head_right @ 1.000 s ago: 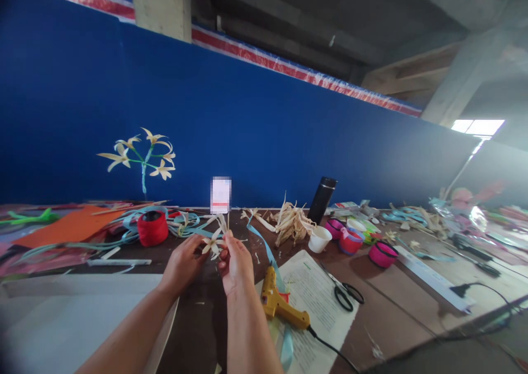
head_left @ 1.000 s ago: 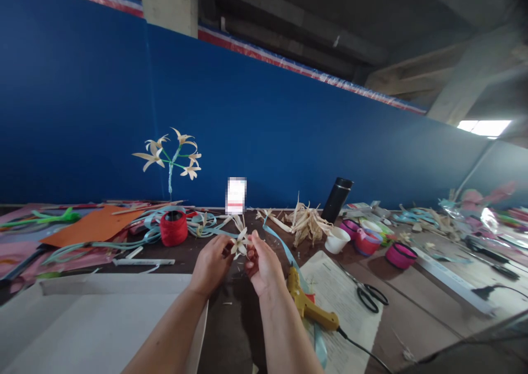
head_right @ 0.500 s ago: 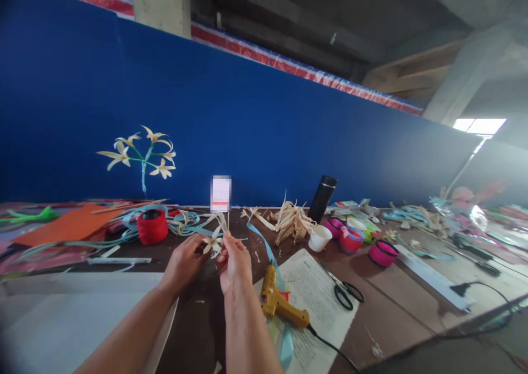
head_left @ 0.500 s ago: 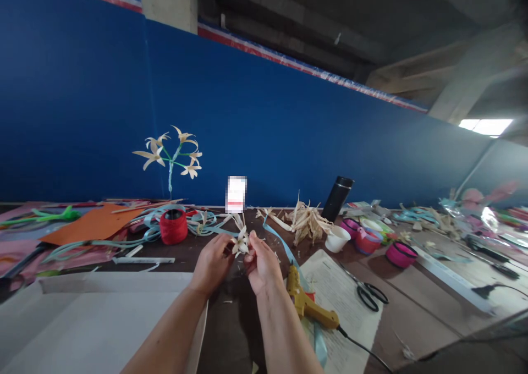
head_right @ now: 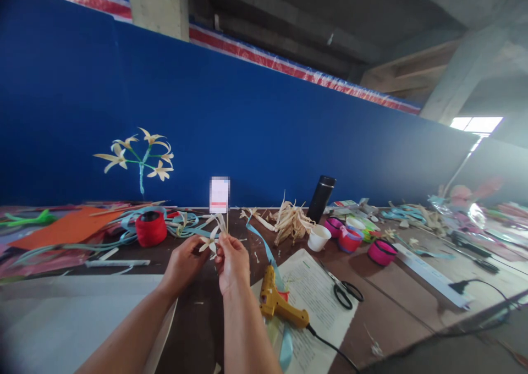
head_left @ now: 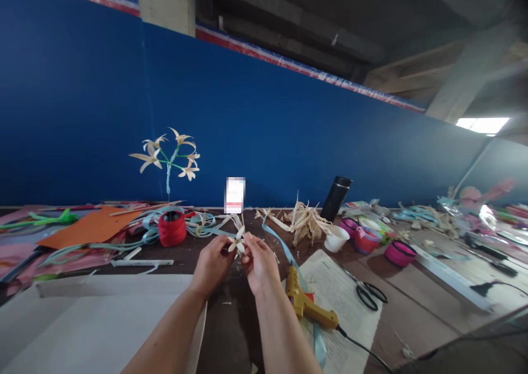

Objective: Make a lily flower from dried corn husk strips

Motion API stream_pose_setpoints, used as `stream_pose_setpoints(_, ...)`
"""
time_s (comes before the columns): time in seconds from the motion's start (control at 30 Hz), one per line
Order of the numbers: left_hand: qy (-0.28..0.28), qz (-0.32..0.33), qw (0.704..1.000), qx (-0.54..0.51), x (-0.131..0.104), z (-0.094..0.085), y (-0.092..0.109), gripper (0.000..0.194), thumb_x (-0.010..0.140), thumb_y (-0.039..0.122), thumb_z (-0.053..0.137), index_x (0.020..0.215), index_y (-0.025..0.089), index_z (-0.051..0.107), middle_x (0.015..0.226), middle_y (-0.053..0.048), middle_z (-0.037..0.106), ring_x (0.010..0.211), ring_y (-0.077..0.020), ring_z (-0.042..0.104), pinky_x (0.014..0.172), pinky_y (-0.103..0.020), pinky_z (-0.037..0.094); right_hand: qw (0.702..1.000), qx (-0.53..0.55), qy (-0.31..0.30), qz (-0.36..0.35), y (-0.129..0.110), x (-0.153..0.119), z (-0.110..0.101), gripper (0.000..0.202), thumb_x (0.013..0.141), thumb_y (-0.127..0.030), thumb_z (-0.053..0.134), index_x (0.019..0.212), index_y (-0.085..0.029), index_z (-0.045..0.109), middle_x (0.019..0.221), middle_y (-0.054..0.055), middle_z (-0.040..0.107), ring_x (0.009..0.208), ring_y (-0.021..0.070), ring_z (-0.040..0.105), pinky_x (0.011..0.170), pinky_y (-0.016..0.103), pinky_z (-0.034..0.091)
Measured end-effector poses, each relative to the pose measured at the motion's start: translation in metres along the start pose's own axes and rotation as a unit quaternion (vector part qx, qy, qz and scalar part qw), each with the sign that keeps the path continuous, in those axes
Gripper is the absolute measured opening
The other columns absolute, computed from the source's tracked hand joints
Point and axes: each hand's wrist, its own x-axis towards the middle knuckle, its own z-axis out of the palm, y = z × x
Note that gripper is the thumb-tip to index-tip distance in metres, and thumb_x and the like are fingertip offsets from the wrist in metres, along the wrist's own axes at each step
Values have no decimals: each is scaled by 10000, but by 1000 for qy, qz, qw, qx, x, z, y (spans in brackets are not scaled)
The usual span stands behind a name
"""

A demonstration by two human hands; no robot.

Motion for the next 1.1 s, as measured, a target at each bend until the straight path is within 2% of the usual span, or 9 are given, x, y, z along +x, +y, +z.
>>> stream_pose_setpoints(0.2, -10, -50, 998, -42, 1, 2, 4, 122, 752, 287, 536, 693, 186, 572, 642, 36, 590, 595, -109, 529, 589, -193, 412, 999, 1, 6, -35, 2, 0, 1, 267, 525, -249, 810, 649, -135, 602, 493, -41, 562, 383, 23, 395, 343, 122, 305)
stream_pose_setpoints(0.43, -14, -65, 996, -55, 2, -1, 2, 103, 732, 278, 549, 693, 184, 565, 625, 46, 577, 584, -105, 517, 587, -193, 413, 995, -64, 42, -62, 3, 3, -1, 304, 563, -351, 791, 672, -129, 615, 510, -27, 582, 392, 26, 416, 348, 116, 318)
stream_pose_setpoints(0.57, -10, -66, 996, -59, 2, -1, 3, 93, 728, 268, 544, 706, 184, 578, 642, 44, 592, 595, -106, 521, 580, -188, 412, 995, -76, 34, -53, 4, 2, -2, 306, 584, -367, 774, 722, -131, 635, 566, -3, 620, 408, 39, 442, 343, 125, 319)
stream_pose_setpoints(0.7, -14, -65, 996, -56, 2, 0, 6, 105, 726, 281, 548, 696, 185, 576, 651, 36, 601, 602, -110, 526, 587, -191, 410, 997, -46, 6, -62, 4, 2, 0, 264, 561, -296, 789, 686, -128, 628, 519, -26, 582, 400, 35, 421, 360, 132, 331)
stream_pose_setpoints(0.8, -23, -67, 996, -63, 2, 0, 8, 95, 718, 270, 547, 682, 185, 570, 631, 41, 587, 588, -107, 515, 576, -189, 405, 996, -48, 8, -71, 3, 2, 1, 254, 563, -294, 784, 662, -132, 615, 507, -31, 570, 391, 38, 411, 365, 147, 332)
stream_pose_setpoints(0.97, -9, -84, 995, -54, 3, -2, 9, 79, 693, 254, 547, 657, 187, 566, 584, 55, 564, 550, -102, 496, 535, -182, 391, 989, -104, 40, -101, 2, 1, 1, 294, 585, -371, 763, 681, -137, 614, 544, -19, 590, 411, 55, 439, 375, 165, 335)
stream_pose_setpoints(1.1, 0, -88, 995, -49, 3, -3, 7, 76, 694, 245, 536, 662, 184, 566, 574, 57, 557, 543, -100, 495, 527, -180, 391, 979, -151, 48, -128, 1, -1, 2, 321, 620, -424, 733, 700, -138, 611, 563, -19, 579, 449, 63, 454, 365, 151, 289)
